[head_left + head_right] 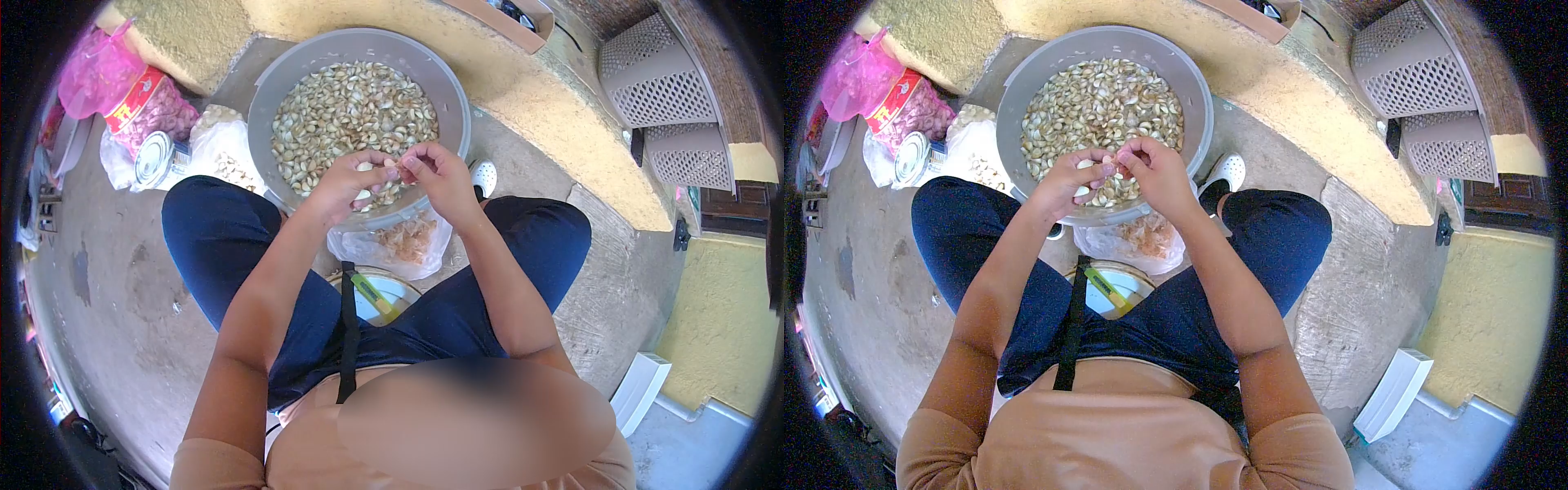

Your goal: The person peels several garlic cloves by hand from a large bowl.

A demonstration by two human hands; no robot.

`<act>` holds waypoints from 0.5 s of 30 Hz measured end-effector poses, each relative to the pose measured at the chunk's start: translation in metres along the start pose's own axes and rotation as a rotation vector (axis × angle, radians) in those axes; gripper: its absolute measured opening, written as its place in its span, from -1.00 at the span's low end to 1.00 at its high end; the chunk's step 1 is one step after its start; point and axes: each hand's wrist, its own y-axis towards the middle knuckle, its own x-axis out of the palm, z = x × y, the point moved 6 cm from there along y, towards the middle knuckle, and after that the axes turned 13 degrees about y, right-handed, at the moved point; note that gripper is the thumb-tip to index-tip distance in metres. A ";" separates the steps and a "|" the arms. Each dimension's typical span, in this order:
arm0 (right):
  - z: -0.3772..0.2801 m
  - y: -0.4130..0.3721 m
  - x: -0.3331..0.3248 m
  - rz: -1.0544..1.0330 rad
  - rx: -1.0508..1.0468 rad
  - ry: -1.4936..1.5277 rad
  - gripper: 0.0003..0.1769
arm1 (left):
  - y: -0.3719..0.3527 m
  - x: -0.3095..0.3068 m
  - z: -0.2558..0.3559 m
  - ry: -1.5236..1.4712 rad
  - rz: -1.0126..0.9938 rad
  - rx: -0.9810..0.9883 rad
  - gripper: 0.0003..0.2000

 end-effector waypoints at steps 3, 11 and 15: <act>-0.001 0.000 -0.003 0.050 0.043 0.043 -0.88 | -0.001 -0.001 0.000 0.032 0.017 -0.024 -0.76; 0.013 0.002 -0.006 0.066 0.172 0.377 -0.89 | -0.001 -0.005 0.015 0.877 0.254 0.420 -0.71; 0.010 0.005 -0.018 0.118 0.205 0.377 -0.86 | 0.003 -0.007 0.006 0.792 0.165 0.233 -0.72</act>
